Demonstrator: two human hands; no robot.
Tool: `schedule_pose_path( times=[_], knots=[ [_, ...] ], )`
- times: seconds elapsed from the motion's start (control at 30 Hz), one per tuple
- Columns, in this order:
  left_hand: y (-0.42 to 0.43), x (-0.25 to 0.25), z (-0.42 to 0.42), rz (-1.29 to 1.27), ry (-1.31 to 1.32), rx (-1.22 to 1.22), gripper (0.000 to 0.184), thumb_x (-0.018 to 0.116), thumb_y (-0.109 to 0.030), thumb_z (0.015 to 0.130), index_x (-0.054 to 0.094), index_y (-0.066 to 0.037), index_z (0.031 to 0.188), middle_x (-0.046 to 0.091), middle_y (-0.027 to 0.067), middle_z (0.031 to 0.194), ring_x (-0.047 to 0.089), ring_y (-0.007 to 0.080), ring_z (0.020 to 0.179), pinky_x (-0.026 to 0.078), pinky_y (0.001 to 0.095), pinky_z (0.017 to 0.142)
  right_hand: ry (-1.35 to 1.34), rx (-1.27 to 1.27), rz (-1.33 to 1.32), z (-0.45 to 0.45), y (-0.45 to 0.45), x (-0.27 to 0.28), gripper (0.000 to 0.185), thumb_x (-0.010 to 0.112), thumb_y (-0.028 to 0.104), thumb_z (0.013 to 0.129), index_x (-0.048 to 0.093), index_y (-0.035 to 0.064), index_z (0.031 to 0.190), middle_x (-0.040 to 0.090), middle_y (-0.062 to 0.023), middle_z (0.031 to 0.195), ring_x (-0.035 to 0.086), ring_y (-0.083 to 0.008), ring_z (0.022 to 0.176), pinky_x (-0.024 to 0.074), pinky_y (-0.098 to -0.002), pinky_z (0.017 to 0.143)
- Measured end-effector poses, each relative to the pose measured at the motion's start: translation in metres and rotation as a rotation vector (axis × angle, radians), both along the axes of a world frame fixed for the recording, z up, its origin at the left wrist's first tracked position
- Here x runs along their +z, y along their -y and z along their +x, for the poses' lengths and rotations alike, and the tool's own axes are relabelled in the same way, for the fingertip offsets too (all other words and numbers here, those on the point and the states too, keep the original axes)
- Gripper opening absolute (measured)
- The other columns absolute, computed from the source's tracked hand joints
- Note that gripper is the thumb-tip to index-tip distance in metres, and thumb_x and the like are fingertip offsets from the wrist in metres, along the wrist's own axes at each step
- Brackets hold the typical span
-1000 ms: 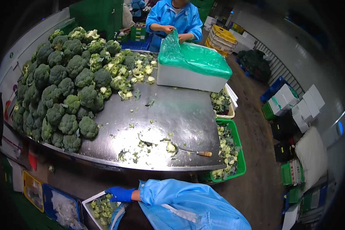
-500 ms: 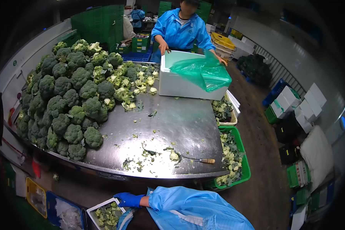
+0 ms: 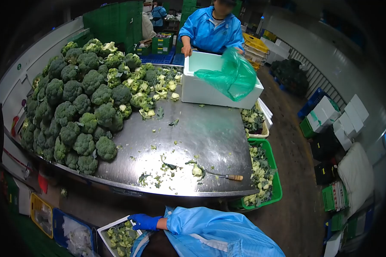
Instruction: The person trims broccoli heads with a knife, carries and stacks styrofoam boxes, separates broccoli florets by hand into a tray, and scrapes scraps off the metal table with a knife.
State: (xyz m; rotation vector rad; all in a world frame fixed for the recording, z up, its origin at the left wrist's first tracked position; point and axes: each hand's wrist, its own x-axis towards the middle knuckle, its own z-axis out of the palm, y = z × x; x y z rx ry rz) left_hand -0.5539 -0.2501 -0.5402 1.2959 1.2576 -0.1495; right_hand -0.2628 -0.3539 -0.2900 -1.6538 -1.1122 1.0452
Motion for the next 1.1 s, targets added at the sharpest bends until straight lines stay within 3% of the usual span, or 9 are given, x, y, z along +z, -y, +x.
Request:
schedule_pose_path(
  times=[0.5,0.57,0.67,0.77,0.87,0.9,0.97,1.03,1.1],
  knots=[
    [0.008,-0.018,-0.017,0.042,0.055,-0.019,0.017,0.061,-0.018,0.082,0.063,-0.006,0.093,0.062,0.0067,0.077,0.06,0.0181,0.067,0.048,0.0341,0.054,-0.017,0.049,-0.063,0.0,-0.007,0.003,0.063,0.072,0.022,0.073,0.052,0.0037,0.129,0.06,-0.0222,0.117,0.059,-0.0353,0.106,0.0483,-0.0407,0.091],
    [0.008,-0.022,-0.019,0.05,0.067,-0.022,0.016,0.061,-0.017,0.082,0.064,-0.006,0.093,0.061,0.0067,0.077,0.06,0.0182,0.067,0.048,0.0342,0.054,0.045,0.099,-0.059,0.001,-0.005,0.005,0.065,0.069,0.018,0.078,0.044,0.007,0.137,0.06,-0.0229,0.114,0.06,-0.0341,0.103,0.0487,-0.0398,0.087],
    [0.013,-0.03,-0.022,0.073,0.089,-0.037,0.015,0.061,-0.017,0.081,0.064,-0.006,0.092,0.061,0.0066,0.076,0.06,0.0182,0.066,0.048,0.0342,0.053,0.011,0.138,-0.145,0.007,-0.005,0.025,0.066,0.07,0.018,0.078,0.044,0.0067,0.137,0.06,-0.0225,0.113,0.06,-0.0338,0.103,0.0489,-0.0399,0.086],
    [0.013,-0.042,-0.024,0.179,0.136,-0.13,0.015,0.061,-0.017,0.081,0.064,-0.006,0.091,0.061,0.0065,0.076,0.06,0.0182,0.066,0.048,0.0343,0.053,0.039,0.152,-0.099,0.008,-0.006,0.013,0.067,0.07,0.018,0.078,0.044,0.0064,0.138,0.06,-0.0218,0.113,0.061,-0.0337,0.101,0.0493,-0.0398,0.086],
    [0.013,-0.058,-0.027,0.456,0.206,-0.352,0.014,0.061,-0.017,0.081,0.064,-0.006,0.09,0.061,0.0064,0.075,0.06,0.0183,0.066,0.048,0.0343,0.052,0.054,0.155,-0.077,0.01,-0.006,0.011,0.068,0.071,0.018,0.078,0.043,0.006,0.138,0.061,-0.0215,0.113,0.062,-0.0337,0.099,0.0495,-0.0397,0.085],
    [0.018,-0.061,-0.024,-0.141,0.114,0.183,0.013,0.061,-0.015,0.08,0.064,-0.007,0.089,0.061,0.0074,0.076,0.061,0.0195,0.068,0.048,0.0348,0.052,0.054,0.157,-0.079,0.011,-0.004,0.014,0.068,0.071,0.018,0.078,0.043,0.006,0.138,0.061,-0.0215,0.113,0.062,-0.0337,0.099,0.0495,-0.0397,0.085],
    [0.027,-0.041,-0.016,-0.146,0.164,0.238,0.013,0.063,-0.015,0.079,0.064,-0.007,0.089,0.061,0.0067,0.076,0.062,0.0201,0.067,0.048,0.0355,0.052,-0.034,0.164,-0.152,0.017,-0.001,0.036,0.066,0.071,0.019,0.078,0.045,0.0064,0.137,0.061,-0.0207,0.112,0.062,-0.0335,0.1,0.0493,-0.0397,0.086],
    [0.03,-0.03,-0.01,-0.155,0.209,0.297,0.014,0.064,-0.015,0.077,0.063,-0.007,0.088,0.061,0.0059,0.076,0.062,0.0208,0.067,0.048,0.0362,0.051,0.011,0.178,-0.115,0.017,0.001,0.022,0.063,0.07,0.019,0.079,0.046,0.0066,0.137,0.061,-0.0204,0.113,0.061,-0.033,0.101,0.0493,-0.0399,0.085],
    [0.034,-0.019,-0.006,-0.327,0.008,0.443,0.013,0.064,-0.015,0.078,0.064,-0.009,0.09,0.061,0.0047,0.076,0.062,0.0221,0.065,0.046,0.037,0.049,0.049,0.196,-0.079,0.019,0.001,0.017,0.061,0.069,0.019,0.08,0.047,0.0068,0.136,0.061,-0.0201,0.114,0.061,-0.0326,0.101,0.0493,-0.04,0.085]
  ],
)
